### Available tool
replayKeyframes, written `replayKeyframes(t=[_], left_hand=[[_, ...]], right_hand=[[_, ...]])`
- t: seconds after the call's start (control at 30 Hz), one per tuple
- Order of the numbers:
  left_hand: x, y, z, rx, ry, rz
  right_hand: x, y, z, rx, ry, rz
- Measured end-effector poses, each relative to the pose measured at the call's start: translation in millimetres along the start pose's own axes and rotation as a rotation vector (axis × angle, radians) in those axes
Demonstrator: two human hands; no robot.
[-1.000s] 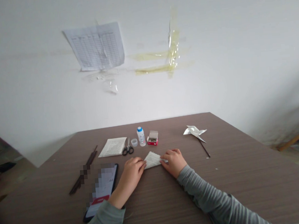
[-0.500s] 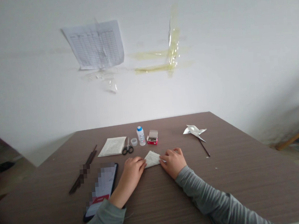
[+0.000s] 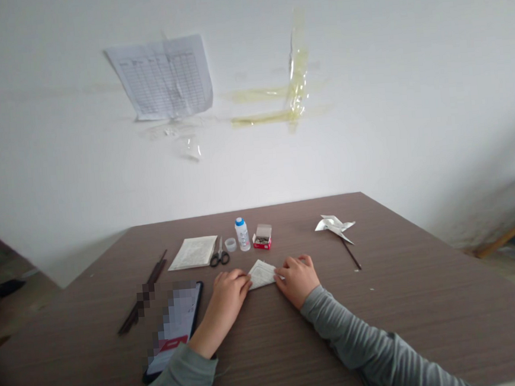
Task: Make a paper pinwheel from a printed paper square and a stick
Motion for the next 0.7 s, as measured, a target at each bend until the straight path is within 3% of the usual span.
replayKeyframes(t=[0.23, 0.7], left_hand=[[2.4, 0, 4, 0.044, 0.004, -0.07], [5.0, -2, 22, 0.031, -0.129, 0.003]], right_hand=[[1, 0, -1, 0.056, 0.006, 0.06], [0, 0, -1, 0.024, 0.013, 0.05]])
Point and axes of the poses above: each hand's wrist, its own y-axis away from the middle knuckle, its own x-axis out of the back of the hand, z = x × y, the point moved 10 cm from there along -y, towards the middle knuckle, and after that the axes turned 14 degrees about z, right-handed, at the moved point
